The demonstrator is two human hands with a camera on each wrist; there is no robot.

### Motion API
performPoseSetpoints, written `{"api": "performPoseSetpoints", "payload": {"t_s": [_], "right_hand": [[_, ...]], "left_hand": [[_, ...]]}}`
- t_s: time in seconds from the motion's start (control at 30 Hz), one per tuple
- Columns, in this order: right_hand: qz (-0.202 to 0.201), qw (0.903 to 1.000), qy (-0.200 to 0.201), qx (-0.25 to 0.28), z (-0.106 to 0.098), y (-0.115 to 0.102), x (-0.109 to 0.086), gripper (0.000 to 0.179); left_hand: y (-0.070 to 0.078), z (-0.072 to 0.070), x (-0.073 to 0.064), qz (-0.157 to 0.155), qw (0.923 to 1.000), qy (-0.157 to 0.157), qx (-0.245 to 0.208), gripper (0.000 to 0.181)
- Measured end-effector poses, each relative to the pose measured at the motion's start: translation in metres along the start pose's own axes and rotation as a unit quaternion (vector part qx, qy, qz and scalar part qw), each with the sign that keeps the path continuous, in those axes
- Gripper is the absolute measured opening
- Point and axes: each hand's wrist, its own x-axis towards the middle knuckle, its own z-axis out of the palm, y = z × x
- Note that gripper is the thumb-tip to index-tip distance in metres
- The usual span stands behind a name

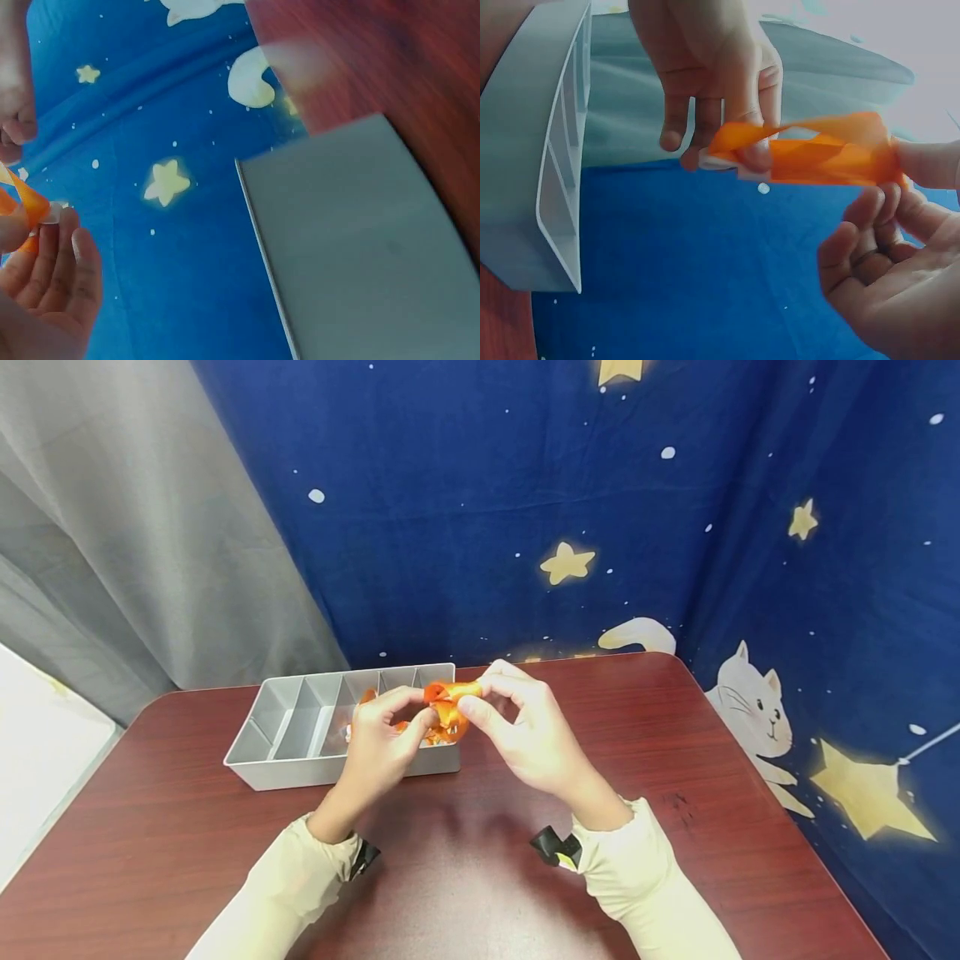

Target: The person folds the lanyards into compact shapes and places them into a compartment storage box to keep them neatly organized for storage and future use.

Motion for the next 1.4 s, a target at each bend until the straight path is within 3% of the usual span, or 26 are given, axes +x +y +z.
{"api": "performPoseSetpoints", "payload": {"t_s": [0.13, 0.27, 0.37, 0.5, 0.6, 0.87, 1.0, 1.2, 1.3, 1.4], "right_hand": [[0.058, 0.9978, -0.031, 0.002, -0.003, -0.008, -0.002, 0.004], [0.121, 0.9904, -0.066, 0.003, -0.007, -0.015, -0.003, 0.009], [0.143, 0.9863, -0.083, 0.000, -0.009, -0.016, -0.004, 0.012], [0.147, 0.9847, -0.094, 0.001, -0.010, -0.016, -0.004, 0.014], [0.149, 0.9814, -0.109, 0.051, -0.009, -0.015, -0.004, 0.015], [0.149, 0.9559, -0.135, 0.214, -0.006, -0.007, -0.004, 0.017], [0.110, 0.9453, -0.135, 0.275, -0.005, -0.005, -0.005, 0.022], [0.065, 0.9175, -0.130, 0.370, -0.003, -0.003, -0.006, 0.024], [0.059, 0.9147, -0.116, 0.383, -0.001, -0.001, -0.006, 0.021], [0.061, 0.9195, -0.098, 0.376, 0.000, 0.001, -0.007, 0.017]], "left_hand": [[0.000, -0.006, 0.002, 0.037, 0.9985, -0.006, 0.040, 0.008], [0.001, -0.010, 0.005, 0.065, 0.9962, -0.014, 0.057, 0.008], [0.000, -0.012, 0.007, 0.076, 0.9950, -0.015, 0.063, 0.009], [-0.001, -0.013, 0.009, 0.082, 0.9946, -0.014, 0.062, 0.009], [-0.002, -0.013, 0.010, 0.080, 0.9951, -0.014, 0.057, 0.008], [0.004, -0.013, 0.009, 0.035, 0.9992, -0.014, 0.014, 0.009], [0.011, -0.014, 0.010, 0.010, 0.9994, -0.018, -0.029, 0.010], [0.018, -0.015, 0.010, -0.010, 0.9980, -0.022, -0.059, 0.010], [0.019, -0.014, 0.008, -0.015, 0.9979, -0.020, -0.059, 0.010], [0.019, -0.012, 0.006, -0.022, 0.9970, -0.019, -0.072, 0.010]]}}
